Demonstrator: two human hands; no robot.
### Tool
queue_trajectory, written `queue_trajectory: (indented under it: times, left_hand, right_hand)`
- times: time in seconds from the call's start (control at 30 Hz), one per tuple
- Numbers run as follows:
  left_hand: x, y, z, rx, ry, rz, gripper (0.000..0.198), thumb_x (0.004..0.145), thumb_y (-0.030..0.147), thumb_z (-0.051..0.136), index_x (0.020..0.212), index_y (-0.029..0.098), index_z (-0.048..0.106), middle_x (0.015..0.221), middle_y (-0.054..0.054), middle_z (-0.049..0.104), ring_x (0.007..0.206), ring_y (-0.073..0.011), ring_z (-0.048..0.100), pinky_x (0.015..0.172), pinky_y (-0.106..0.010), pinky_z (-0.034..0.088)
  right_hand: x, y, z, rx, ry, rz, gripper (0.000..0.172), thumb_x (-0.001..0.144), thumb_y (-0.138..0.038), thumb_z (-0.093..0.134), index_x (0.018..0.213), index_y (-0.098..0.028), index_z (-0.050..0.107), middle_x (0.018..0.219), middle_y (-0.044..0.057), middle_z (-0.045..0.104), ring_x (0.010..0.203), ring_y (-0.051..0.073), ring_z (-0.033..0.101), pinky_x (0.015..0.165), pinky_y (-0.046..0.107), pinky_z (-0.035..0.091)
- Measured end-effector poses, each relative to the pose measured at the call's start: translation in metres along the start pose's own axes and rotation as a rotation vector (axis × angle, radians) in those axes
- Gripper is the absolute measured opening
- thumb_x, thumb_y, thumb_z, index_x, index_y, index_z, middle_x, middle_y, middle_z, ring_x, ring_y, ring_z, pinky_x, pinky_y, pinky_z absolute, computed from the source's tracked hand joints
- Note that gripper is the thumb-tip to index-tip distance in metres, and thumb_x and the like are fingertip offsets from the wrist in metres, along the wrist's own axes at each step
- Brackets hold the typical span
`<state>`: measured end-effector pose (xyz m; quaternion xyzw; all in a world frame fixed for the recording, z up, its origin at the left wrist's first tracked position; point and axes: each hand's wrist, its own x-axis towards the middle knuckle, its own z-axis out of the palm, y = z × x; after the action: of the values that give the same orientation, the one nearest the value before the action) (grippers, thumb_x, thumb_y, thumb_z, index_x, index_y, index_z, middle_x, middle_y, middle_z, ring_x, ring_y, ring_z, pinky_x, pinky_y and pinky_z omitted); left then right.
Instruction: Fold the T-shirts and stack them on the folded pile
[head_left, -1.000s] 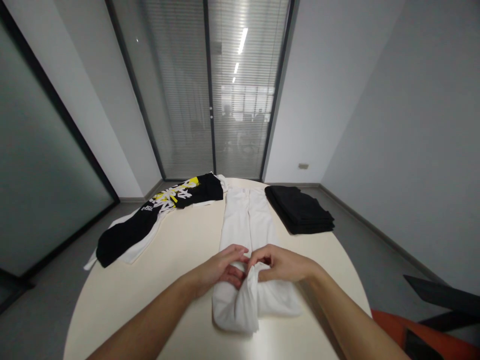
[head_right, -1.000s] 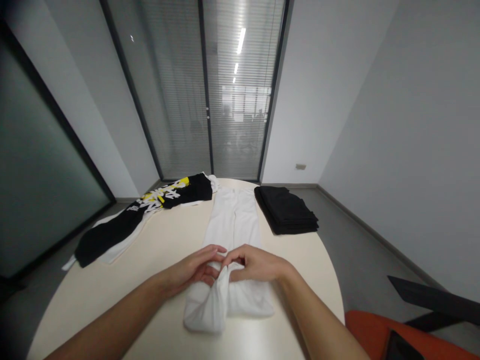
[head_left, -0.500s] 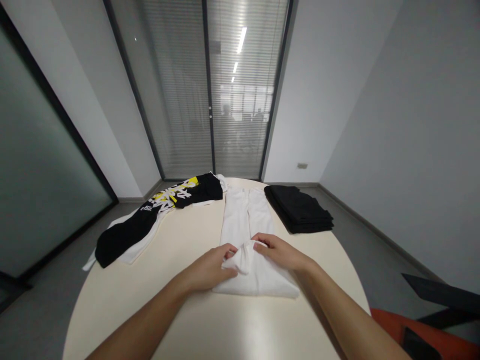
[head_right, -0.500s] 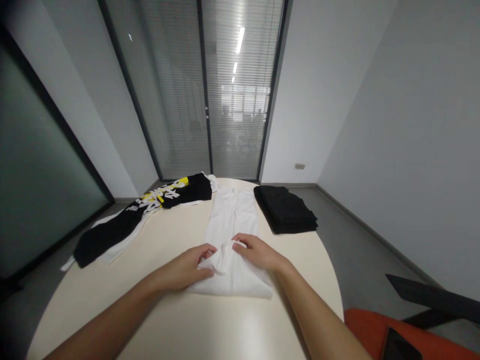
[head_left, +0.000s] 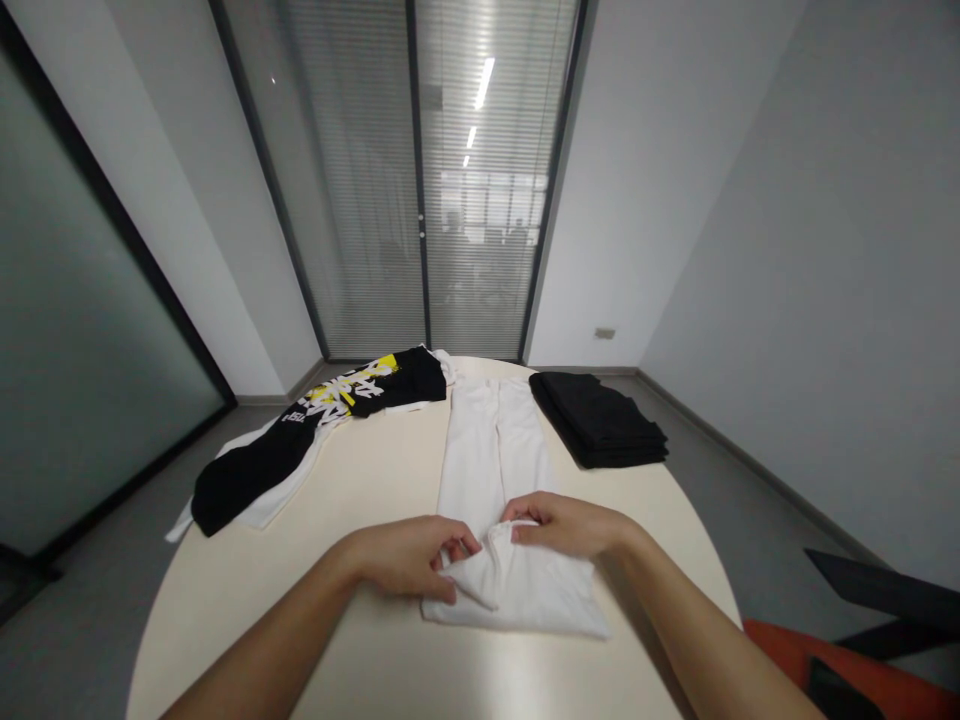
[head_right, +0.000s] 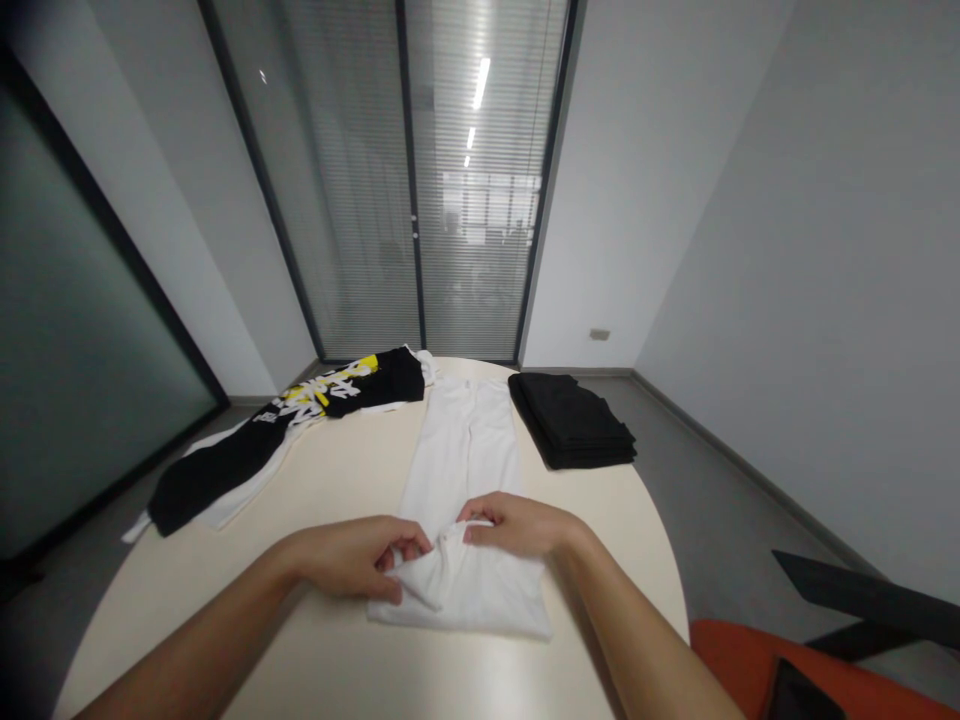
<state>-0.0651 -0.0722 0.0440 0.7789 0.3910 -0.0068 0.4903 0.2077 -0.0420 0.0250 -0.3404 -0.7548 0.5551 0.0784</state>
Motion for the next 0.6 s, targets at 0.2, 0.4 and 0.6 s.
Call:
queue_trajectory:
  times: [0.2, 0.4, 0.6]
  left_hand:
    - [0.004, -0.006, 0.008, -0.186, -0.221, -0.132, 0.052, 0.054, 0.026, 0.084, 0.103, 0.021, 0.064, 0.101, 0.0, 0.065, 0.058, -0.013, 0.06, 0.052, -0.026, 0.049]
    - [0.002, -0.007, 0.015, -0.372, -0.507, -0.232, 0.056, 0.043, 0.022, 0.089, 0.091, 0.022, 0.06, 0.094, 0.002, 0.065, 0.052, -0.0127, 0.062, 0.046, -0.027, 0.052]
    - [-0.006, 0.003, -0.007, -0.386, -0.201, 0.025, 0.028, 0.07, 0.031, 0.075, 0.092, 0.019, 0.062, 0.077, 0.004, 0.064, 0.052, -0.007, 0.049, 0.047, -0.018, 0.038]
  right_hand:
    - [0.003, -0.001, 0.009, 0.004, -0.23, 0.016, 0.045, 0.084, -0.055, 0.069, 0.102, -0.014, 0.066, 0.082, -0.002, 0.058, 0.07, 0.009, 0.047, 0.063, 0.02, 0.037]
    - [0.003, -0.008, 0.023, 0.11, -0.538, 0.089, 0.062, 0.074, -0.063, 0.075, 0.108, -0.013, 0.064, 0.069, -0.004, 0.059, 0.058, 0.007, 0.045, 0.056, 0.018, 0.038]
    - [-0.002, -0.019, 0.003, 0.062, -0.103, -0.031, 0.05, 0.086, -0.061, 0.064, 0.103, -0.014, 0.064, 0.071, -0.003, 0.055, 0.059, 0.008, 0.041, 0.053, 0.019, 0.032]
